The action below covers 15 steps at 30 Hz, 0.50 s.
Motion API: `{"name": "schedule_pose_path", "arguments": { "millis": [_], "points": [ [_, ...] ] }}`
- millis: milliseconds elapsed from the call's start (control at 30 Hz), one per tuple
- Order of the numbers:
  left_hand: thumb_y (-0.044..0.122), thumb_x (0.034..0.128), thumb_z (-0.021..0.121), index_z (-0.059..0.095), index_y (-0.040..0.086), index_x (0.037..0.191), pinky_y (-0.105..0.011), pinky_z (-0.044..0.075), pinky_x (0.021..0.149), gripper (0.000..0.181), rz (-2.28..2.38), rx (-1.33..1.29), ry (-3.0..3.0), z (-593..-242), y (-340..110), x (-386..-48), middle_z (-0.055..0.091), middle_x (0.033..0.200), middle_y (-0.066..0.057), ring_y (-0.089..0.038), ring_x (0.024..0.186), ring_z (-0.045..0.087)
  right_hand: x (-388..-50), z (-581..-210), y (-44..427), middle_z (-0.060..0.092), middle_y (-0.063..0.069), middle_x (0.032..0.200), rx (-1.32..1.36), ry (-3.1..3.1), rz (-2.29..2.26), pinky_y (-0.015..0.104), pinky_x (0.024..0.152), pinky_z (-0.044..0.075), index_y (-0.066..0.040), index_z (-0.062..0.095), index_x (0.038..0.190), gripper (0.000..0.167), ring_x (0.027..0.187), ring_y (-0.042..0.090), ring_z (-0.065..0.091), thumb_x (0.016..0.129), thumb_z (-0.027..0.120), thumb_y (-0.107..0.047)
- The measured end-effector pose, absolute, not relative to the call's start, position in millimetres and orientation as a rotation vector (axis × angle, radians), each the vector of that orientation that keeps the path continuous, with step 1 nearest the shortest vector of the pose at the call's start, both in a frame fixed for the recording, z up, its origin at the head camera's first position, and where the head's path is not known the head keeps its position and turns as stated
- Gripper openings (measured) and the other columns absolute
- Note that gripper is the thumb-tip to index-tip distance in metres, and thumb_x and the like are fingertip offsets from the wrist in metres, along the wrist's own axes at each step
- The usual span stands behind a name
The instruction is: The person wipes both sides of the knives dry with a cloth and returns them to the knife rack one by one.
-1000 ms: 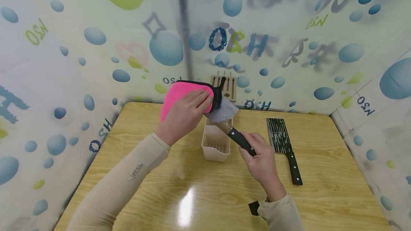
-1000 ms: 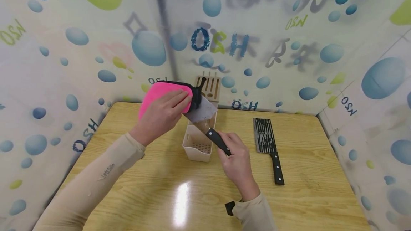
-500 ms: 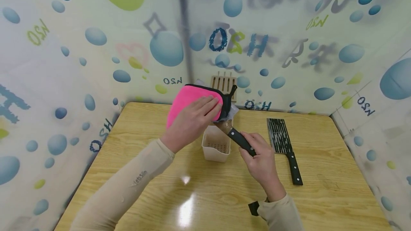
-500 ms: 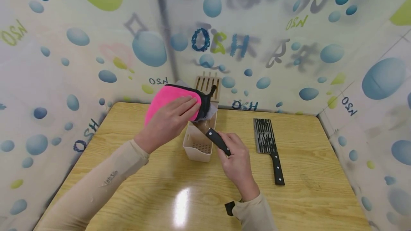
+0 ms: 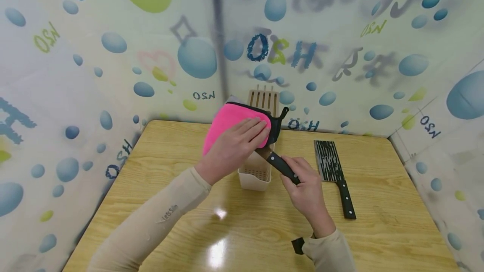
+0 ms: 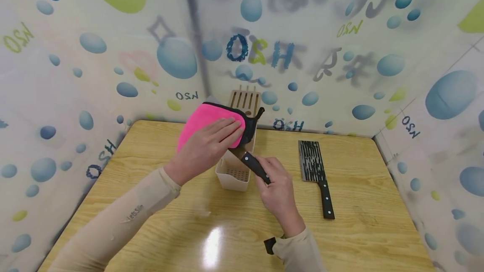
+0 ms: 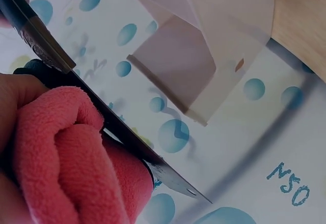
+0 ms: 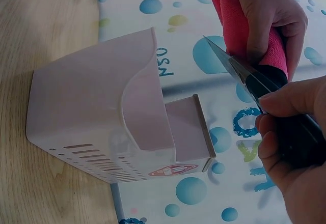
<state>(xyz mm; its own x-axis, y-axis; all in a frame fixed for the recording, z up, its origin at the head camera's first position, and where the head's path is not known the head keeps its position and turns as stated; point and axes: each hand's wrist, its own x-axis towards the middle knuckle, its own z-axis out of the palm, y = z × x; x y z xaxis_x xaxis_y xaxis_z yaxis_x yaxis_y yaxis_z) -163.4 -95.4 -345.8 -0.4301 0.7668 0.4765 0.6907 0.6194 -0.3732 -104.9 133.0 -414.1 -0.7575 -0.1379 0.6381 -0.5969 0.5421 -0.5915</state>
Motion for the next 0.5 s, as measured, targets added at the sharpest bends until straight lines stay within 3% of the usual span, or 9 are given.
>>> {"name": "schedule_pose_path", "arguments": {
  "millis": [500],
  "points": [
    [0.0, 0.0965, 0.069, 0.056, -0.001, 0.145, -0.04, 0.036, 0.122, 0.05, 0.062, -1.094, -2.251, -350.5, -91.2, -163.7, 0.06, 0.145, -0.016, -0.031, 0.138, 0.055, -105.6, -415.8, 132.2, 0.071, 0.016, 0.1, 0.565, -2.257, 1.185, 0.037, 0.066, 0.056, 0.005, 0.073, 0.118, 0.039, 0.084, 0.024, 0.068, 0.08, 0.077, 0.011]
  ]
}}
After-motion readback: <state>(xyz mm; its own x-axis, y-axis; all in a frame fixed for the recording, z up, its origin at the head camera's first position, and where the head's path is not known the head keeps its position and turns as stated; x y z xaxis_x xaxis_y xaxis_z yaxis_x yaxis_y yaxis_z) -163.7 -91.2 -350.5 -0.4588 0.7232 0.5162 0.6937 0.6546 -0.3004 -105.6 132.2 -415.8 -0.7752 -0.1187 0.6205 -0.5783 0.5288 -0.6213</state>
